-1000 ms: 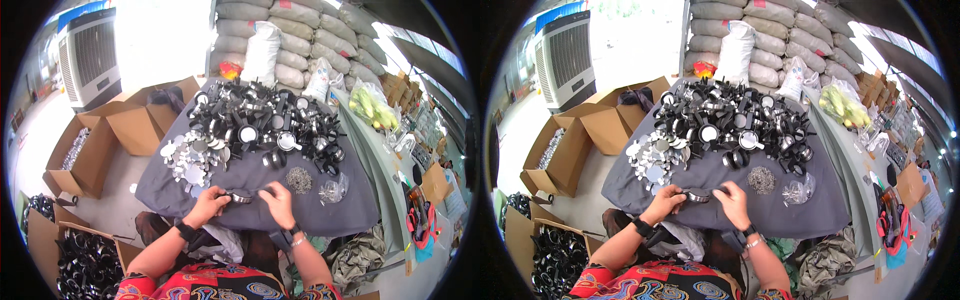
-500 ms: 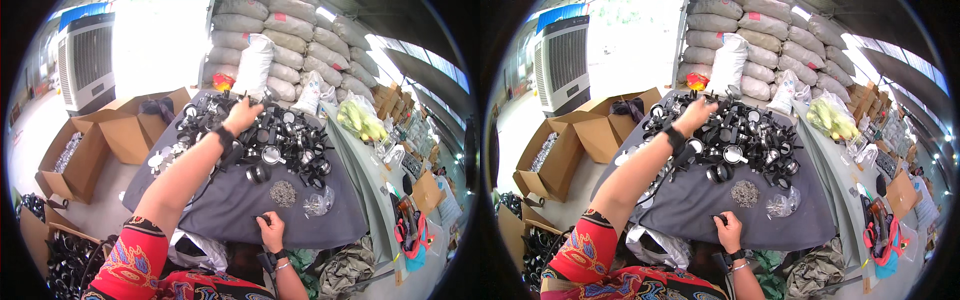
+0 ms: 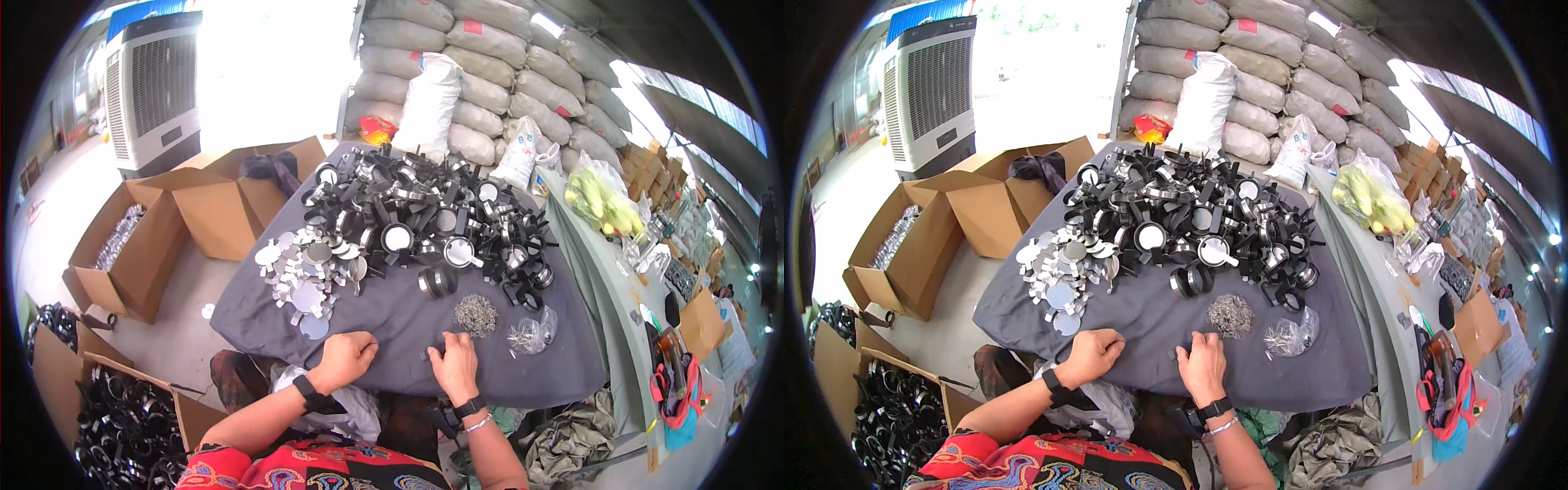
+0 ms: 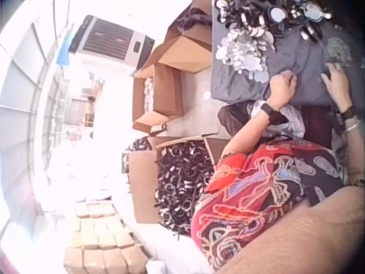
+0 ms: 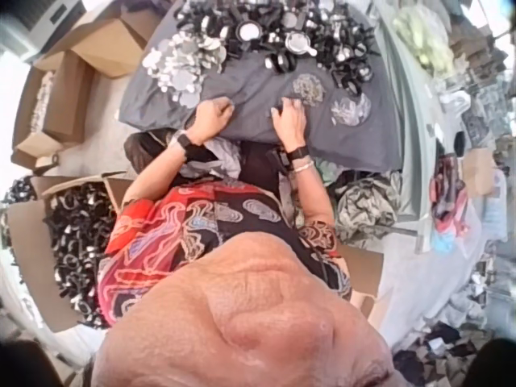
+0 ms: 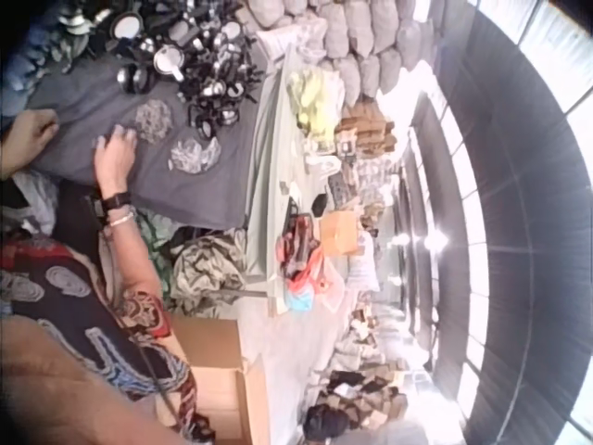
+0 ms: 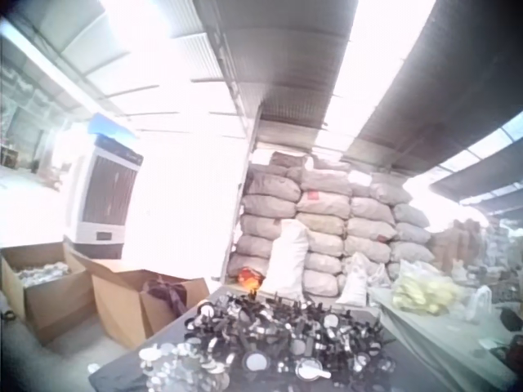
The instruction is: Manually assembling metal and plastic components into circular clamps.
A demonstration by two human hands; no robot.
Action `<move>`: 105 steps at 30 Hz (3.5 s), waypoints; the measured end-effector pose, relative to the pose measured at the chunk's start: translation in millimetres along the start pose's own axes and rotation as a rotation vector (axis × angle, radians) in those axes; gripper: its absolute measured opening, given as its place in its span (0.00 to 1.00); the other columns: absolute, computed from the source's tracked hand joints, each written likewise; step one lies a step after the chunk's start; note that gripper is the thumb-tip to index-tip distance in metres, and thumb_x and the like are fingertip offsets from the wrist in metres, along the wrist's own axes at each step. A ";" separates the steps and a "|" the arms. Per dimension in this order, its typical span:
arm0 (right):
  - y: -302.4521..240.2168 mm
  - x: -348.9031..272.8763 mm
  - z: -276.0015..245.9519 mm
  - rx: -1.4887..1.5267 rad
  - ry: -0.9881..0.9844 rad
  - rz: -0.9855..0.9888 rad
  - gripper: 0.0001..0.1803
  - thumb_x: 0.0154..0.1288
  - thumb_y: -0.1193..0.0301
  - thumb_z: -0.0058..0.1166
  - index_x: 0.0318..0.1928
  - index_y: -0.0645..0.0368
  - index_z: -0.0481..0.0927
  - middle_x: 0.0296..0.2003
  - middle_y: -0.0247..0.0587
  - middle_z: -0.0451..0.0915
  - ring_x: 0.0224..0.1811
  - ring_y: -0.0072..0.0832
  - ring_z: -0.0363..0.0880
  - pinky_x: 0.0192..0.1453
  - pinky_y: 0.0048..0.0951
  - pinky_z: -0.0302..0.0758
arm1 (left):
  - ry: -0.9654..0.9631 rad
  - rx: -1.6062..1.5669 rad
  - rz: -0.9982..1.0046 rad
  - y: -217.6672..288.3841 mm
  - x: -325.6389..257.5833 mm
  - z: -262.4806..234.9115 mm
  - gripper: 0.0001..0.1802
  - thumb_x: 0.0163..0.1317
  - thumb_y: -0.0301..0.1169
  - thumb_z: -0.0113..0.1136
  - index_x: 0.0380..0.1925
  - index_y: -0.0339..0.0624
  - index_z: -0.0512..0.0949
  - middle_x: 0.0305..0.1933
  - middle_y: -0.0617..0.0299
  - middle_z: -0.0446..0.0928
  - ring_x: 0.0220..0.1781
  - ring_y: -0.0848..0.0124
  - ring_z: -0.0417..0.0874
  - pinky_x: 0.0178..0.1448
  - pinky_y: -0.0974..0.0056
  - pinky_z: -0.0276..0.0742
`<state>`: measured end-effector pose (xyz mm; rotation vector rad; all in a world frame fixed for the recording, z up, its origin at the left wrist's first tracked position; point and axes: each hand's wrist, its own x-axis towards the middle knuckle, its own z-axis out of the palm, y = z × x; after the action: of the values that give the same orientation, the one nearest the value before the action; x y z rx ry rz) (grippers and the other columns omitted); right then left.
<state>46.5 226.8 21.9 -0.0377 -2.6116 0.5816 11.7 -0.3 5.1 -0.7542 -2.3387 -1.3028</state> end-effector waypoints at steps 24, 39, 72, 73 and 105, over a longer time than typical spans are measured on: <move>44.1 418.9 34.3 -0.182 -0.274 0.039 0.27 0.60 0.45 0.48 0.49 0.49 0.82 0.57 0.45 0.74 0.64 0.47 0.65 0.62 0.70 0.55 | -0.060 0.140 0.019 0.6 9.2 -1.0 0.02 0.50 0.27 0.61 0.24 0.45 0.77 0.20 0.62 0.76 0.23 0.62 0.79 0.25 0.59 0.73; 129.2 393.9 -30.9 -0.595 -0.242 0.224 0.32 0.65 0.40 0.37 0.53 0.47 0.80 0.59 0.40 0.73 0.70 0.46 0.56 0.66 0.72 0.46 | -0.065 0.145 -0.025 -5.5 12.8 1.3 0.02 0.51 0.27 0.61 0.25 0.44 0.77 0.20 0.62 0.75 0.23 0.62 0.79 0.26 0.59 0.74; 178.1 397.1 -22.7 -0.415 -0.377 0.215 0.41 0.57 0.35 0.43 0.58 0.53 0.76 0.58 0.51 0.73 0.63 0.51 0.67 0.67 0.56 0.56 | -0.044 0.075 -0.021 -3.2 10.8 3.7 0.02 0.51 0.27 0.60 0.24 0.43 0.77 0.20 0.59 0.76 0.23 0.59 0.79 0.26 0.58 0.73; 214.4 399.0 -36.1 -0.327 -0.263 0.162 0.39 0.57 0.38 0.47 0.59 0.54 0.75 0.57 0.51 0.75 0.61 0.49 0.71 0.66 0.46 0.63 | -0.062 0.046 0.025 -3.2 12.8 8.0 0.03 0.52 0.28 0.60 0.23 0.43 0.76 0.21 0.58 0.76 0.24 0.59 0.79 0.26 0.57 0.73; -211.9 165.1 -252.7 0.724 0.276 -1.357 0.24 0.60 0.60 0.56 0.49 0.66 0.74 0.37 0.46 0.76 0.36 0.33 0.76 0.42 0.31 0.73 | 0.015 0.052 0.120 -10.1 12.1 4.2 0.07 0.53 0.29 0.53 0.21 0.39 0.68 0.23 0.50 0.72 0.28 0.49 0.75 0.32 0.50 0.70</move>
<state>26.4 154.3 383.0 1.5566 -1.4693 0.7964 -4.2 2.2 2.8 -0.8507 -2.2690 -1.1882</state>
